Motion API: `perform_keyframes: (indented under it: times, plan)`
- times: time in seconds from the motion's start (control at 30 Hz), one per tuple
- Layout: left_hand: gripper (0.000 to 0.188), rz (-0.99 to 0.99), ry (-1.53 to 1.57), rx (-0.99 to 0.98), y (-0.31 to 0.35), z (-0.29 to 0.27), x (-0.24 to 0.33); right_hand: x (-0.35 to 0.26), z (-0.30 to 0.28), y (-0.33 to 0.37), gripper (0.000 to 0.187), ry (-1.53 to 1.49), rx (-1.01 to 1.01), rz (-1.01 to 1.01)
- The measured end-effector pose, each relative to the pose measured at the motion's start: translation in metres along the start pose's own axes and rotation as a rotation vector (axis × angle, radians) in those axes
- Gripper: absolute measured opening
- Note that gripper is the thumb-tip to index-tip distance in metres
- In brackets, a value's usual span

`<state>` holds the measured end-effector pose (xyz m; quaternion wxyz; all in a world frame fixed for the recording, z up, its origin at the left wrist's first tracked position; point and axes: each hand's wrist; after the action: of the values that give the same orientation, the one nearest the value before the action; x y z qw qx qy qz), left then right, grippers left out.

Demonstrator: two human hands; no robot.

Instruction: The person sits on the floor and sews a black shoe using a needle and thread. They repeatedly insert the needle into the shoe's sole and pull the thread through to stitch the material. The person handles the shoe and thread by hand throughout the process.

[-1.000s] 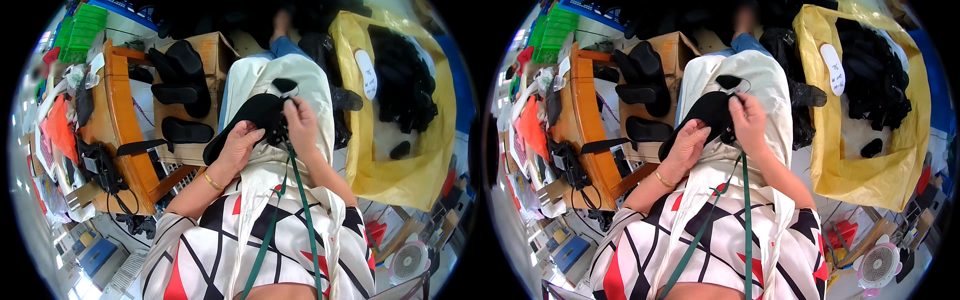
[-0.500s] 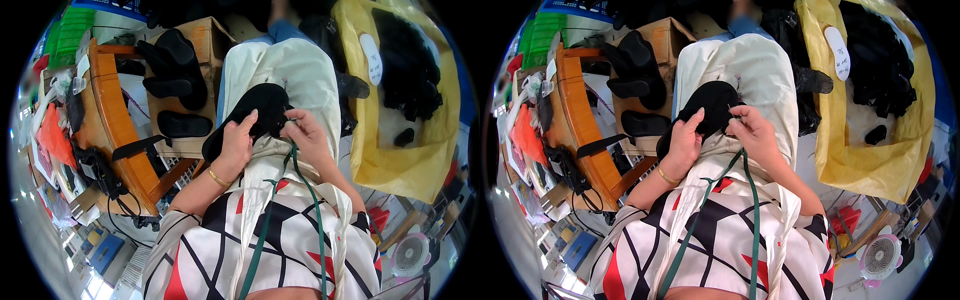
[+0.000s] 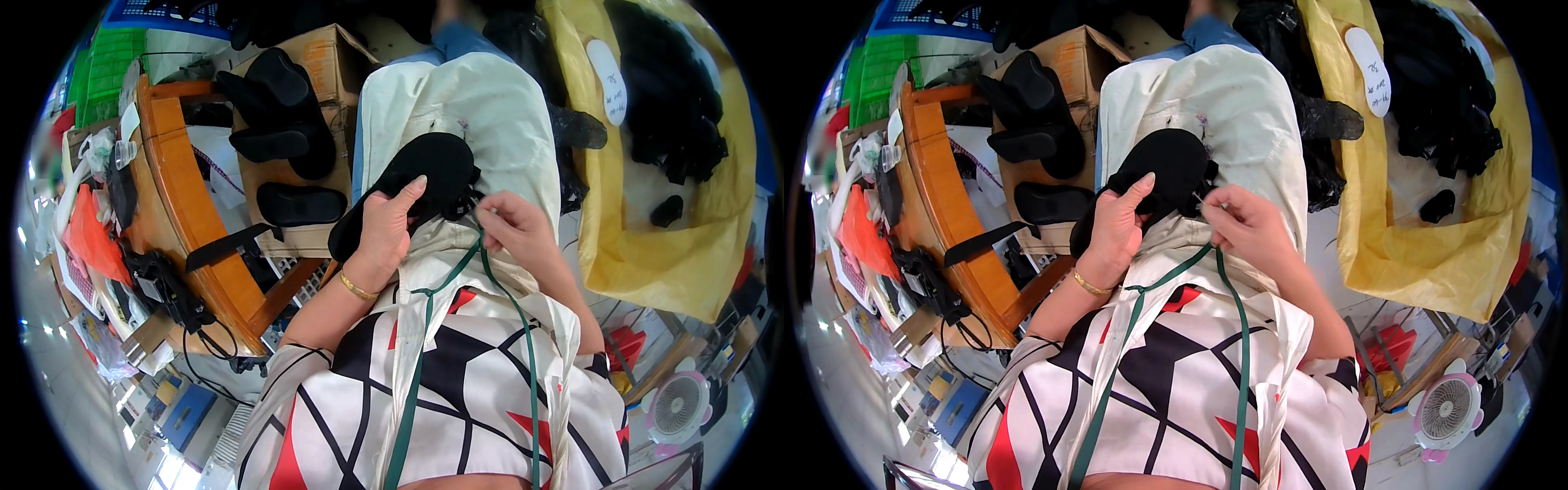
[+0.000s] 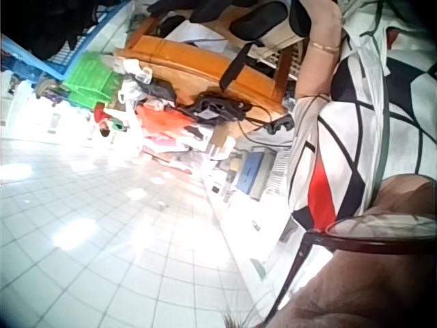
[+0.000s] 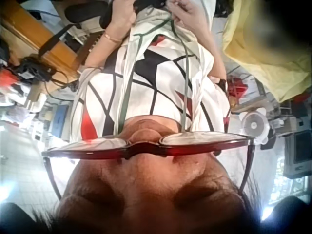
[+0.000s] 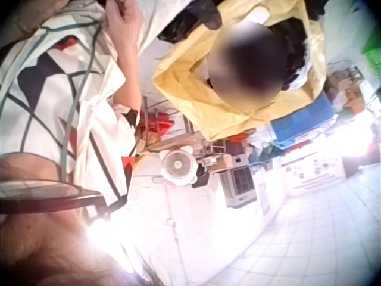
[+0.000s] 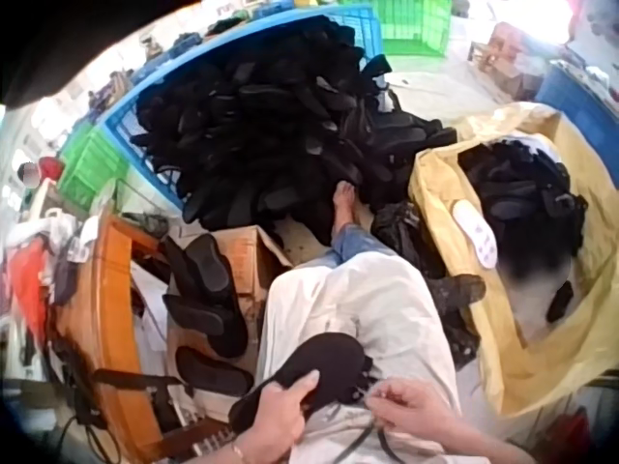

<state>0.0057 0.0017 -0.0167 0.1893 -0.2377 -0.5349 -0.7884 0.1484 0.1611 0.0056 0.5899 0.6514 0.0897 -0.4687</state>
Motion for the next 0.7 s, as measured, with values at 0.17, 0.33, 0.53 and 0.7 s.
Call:
perform_keyframes:
  times: [0.17, 0.33, 0.53, 0.7]
  plan:
    - [0.027, -0.027, -0.043, 0.018, -0.003, -0.005, 0.0, 0.007, 0.031, -0.03, 0.01, 0.127, -0.007, -0.172]
    - [0.027, -0.002, -0.035, 0.004, -0.003, -0.006, -0.003, 0.007, 0.037, -0.036, 0.009, 0.25, 0.008, -0.215]
    - [0.025, -0.007, -0.01, -0.002, -0.004, -0.006, -0.003, 0.009, 0.037, -0.037, 0.009, 0.235, 0.016, -0.246]
    - [0.026, -0.015, -0.011, -0.001, -0.004, -0.007, -0.003, 0.01, 0.037, -0.037, 0.01, 0.249, 0.02, -0.278]
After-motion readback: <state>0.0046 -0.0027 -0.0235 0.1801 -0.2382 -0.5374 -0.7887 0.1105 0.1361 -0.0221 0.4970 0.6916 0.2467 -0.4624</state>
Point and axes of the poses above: each hand's wrist, its own y-axis away from the middle knuckle, its own z-axis out of the palm, x = y × z, and after that the axes turned 3 degrees about x, right-handed
